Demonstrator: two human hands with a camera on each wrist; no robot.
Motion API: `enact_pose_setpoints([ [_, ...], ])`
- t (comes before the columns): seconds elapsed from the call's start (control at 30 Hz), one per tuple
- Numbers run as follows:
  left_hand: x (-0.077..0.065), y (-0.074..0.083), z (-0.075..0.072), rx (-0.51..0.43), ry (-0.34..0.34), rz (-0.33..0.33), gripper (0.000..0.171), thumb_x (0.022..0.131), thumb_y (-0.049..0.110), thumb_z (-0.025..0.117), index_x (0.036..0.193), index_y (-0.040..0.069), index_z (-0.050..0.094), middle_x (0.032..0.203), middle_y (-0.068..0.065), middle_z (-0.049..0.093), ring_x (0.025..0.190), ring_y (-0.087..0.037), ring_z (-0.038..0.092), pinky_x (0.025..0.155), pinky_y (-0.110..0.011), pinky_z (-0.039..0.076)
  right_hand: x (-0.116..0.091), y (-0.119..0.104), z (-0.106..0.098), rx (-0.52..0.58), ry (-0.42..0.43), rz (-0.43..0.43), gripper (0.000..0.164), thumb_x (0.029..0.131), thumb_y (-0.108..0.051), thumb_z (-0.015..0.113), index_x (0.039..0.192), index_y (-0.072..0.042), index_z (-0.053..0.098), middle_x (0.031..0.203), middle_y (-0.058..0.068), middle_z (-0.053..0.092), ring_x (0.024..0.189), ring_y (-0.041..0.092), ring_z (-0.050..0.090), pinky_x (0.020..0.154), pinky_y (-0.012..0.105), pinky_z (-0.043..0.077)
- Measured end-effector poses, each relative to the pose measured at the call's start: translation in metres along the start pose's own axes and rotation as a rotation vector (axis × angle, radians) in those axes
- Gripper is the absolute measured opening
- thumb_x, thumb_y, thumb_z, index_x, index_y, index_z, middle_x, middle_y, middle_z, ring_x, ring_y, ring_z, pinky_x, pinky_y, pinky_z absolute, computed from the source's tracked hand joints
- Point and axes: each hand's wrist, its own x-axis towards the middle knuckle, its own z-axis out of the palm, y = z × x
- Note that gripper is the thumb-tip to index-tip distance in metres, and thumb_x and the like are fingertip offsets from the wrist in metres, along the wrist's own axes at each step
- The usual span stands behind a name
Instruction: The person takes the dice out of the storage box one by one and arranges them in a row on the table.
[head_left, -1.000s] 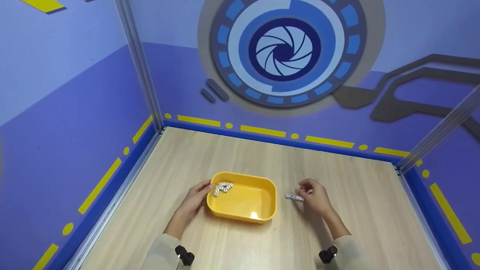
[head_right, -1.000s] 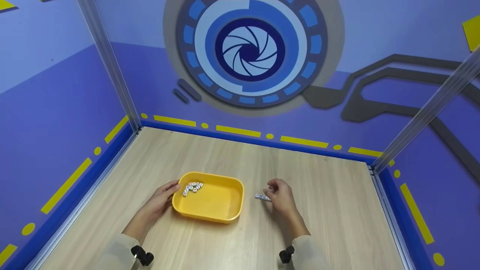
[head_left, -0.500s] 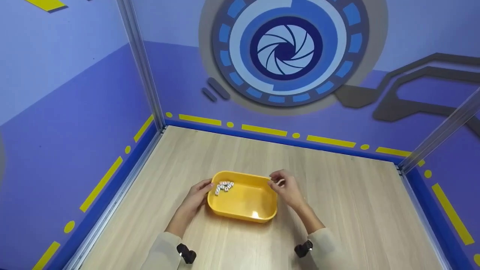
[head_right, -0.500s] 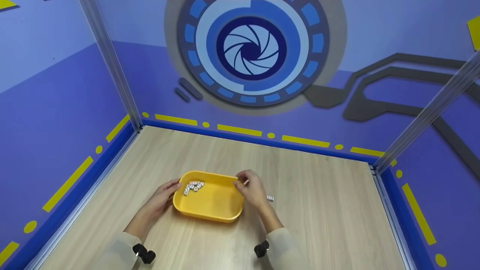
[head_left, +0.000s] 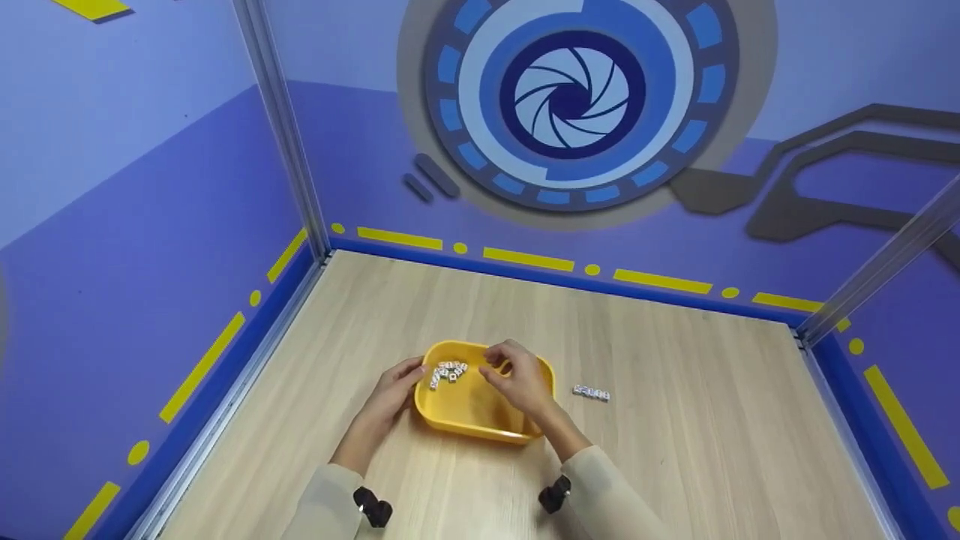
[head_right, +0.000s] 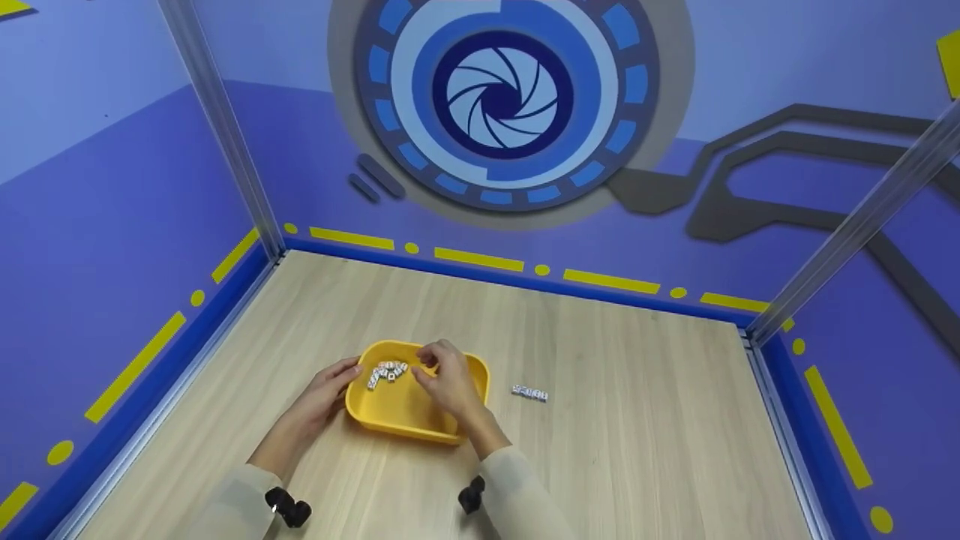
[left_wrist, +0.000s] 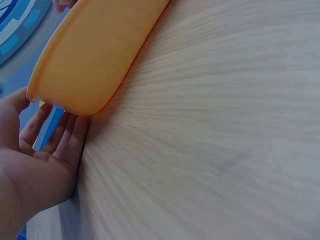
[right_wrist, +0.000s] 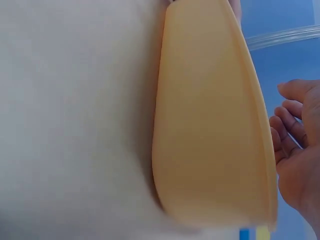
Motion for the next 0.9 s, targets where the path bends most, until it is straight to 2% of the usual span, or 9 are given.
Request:
enact_pose_setpoints([
  [0.17, 0.001, -0.001, -0.001, -0.013, -0.025, 0.017, 0.048, 0.1, 0.034, 0.06, 0.143, 0.014, 0.052, 0.141, -0.012, 0.055, 0.122, -0.028, 0.058, 0.095, -0.039, 0.053, 0.012, -0.001, 0.02, 0.021, 0.049, -0.032, 0.023, 0.087, -0.013, 0.077, 0.106, -0.002, 0.068, 0.097, 0.006, 0.064, 0.088, 0.023, 0.062, 0.075, 0.045, 0.057],
  [0.3, 0.001, -0.001, -0.001, -0.015, -0.012, 0.012, 0.048, 0.099, 0.034, 0.061, 0.143, 0.015, 0.052, 0.14, -0.01, 0.055, 0.122, -0.027, 0.058, 0.094, -0.038, 0.053, 0.019, -0.001, 0.035, 0.025, 0.074, -0.064, 0.021, 0.086, -0.011, 0.077, 0.103, -0.002, 0.069, 0.094, 0.007, 0.064, 0.085, 0.024, 0.063, 0.071, 0.043, 0.057],
  [0.47, 0.002, -0.001, 0.001, -0.006, -0.02, 0.011, 0.049, 0.099, 0.037, 0.062, 0.142, 0.016, 0.053, 0.141, -0.008, 0.054, 0.123, -0.025, 0.058, 0.094, -0.036, 0.053, 0.02, 0.002, 0.048, 0.015, 0.048, -0.017, 0.021, 0.088, -0.013, 0.076, 0.104, -0.002, 0.068, 0.095, 0.006, 0.064, 0.087, 0.025, 0.062, 0.075, 0.041, 0.057],
  [0.67, 0.0, -0.001, 0.001, 0.002, -0.02, 0.013, 0.053, 0.098, 0.038, 0.063, 0.144, 0.015, 0.051, 0.144, -0.007, 0.052, 0.125, -0.023, 0.056, 0.097, -0.035, 0.051, 0.017, 0.008, 0.054, -0.019, 0.016, 0.054, 0.018, 0.089, -0.016, 0.076, 0.102, -0.006, 0.07, 0.093, 0.003, 0.064, 0.086, 0.023, 0.063, 0.076, 0.034, 0.056],
  [0.9, -0.001, -0.001, -0.001, -0.016, -0.02, 0.017, 0.051, 0.098, 0.037, 0.062, 0.143, 0.014, 0.052, 0.142, -0.009, 0.053, 0.125, -0.025, 0.056, 0.097, -0.035, 0.051, 0.017, 0.013, 0.059, -0.065, -0.062, -0.017, 0.015, 0.086, -0.009, 0.077, 0.099, -0.002, 0.072, 0.089, 0.003, 0.066, 0.081, 0.016, 0.062, 0.071, 0.028, 0.054],
])
